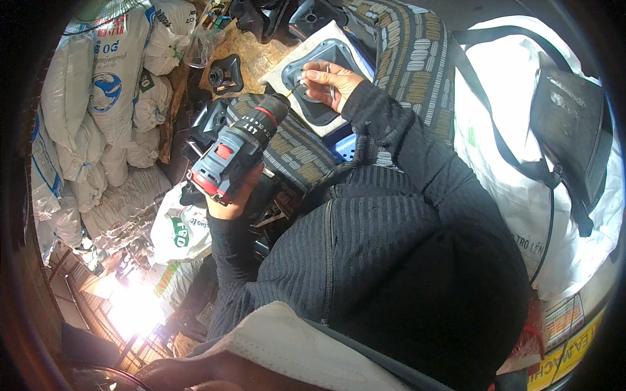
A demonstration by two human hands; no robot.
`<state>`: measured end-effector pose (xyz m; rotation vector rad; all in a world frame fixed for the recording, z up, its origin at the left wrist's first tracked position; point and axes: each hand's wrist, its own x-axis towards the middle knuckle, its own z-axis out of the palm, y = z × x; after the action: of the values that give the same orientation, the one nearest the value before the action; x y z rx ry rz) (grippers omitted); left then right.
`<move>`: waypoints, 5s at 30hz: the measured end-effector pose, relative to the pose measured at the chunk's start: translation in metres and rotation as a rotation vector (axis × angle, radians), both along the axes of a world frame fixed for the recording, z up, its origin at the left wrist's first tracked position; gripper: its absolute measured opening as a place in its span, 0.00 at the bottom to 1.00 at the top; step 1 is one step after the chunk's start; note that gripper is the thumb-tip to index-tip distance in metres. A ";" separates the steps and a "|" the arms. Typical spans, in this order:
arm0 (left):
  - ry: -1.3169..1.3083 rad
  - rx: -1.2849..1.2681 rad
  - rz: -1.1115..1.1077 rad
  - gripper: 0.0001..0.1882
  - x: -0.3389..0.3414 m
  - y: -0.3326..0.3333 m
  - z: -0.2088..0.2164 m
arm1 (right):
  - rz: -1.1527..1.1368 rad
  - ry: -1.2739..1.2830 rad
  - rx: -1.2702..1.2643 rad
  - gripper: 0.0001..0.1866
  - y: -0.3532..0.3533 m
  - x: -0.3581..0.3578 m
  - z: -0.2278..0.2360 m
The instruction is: The person uses a cordless impact driver to fasten screws into a black plastic motorcycle part. They repeatedly pick up the part, align it, and drive screws into multiple holes before setting it down.
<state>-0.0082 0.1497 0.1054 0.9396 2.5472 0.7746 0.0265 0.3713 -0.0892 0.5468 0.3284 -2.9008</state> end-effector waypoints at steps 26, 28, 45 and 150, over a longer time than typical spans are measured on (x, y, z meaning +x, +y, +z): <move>0.017 -0.062 -0.054 0.20 -0.005 -0.012 -0.010 | 0.302 0.172 -0.043 0.13 0.010 0.003 -0.007; 0.014 -0.116 -0.154 0.25 -0.009 -0.008 -0.001 | 0.343 0.139 0.036 0.13 0.013 0.004 -0.006; 0.028 -0.132 -0.063 0.17 -0.056 0.008 -0.047 | 0.111 -0.508 1.186 0.23 -0.011 -0.022 -0.078; -0.266 -0.160 -0.108 0.39 0.017 0.007 -0.037 | -0.066 -0.331 -0.148 0.12 -0.041 0.040 -0.004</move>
<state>0.0089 0.1568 0.0686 0.8524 2.2700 0.6095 0.0666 0.3308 -0.0929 1.0080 0.0495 -2.7966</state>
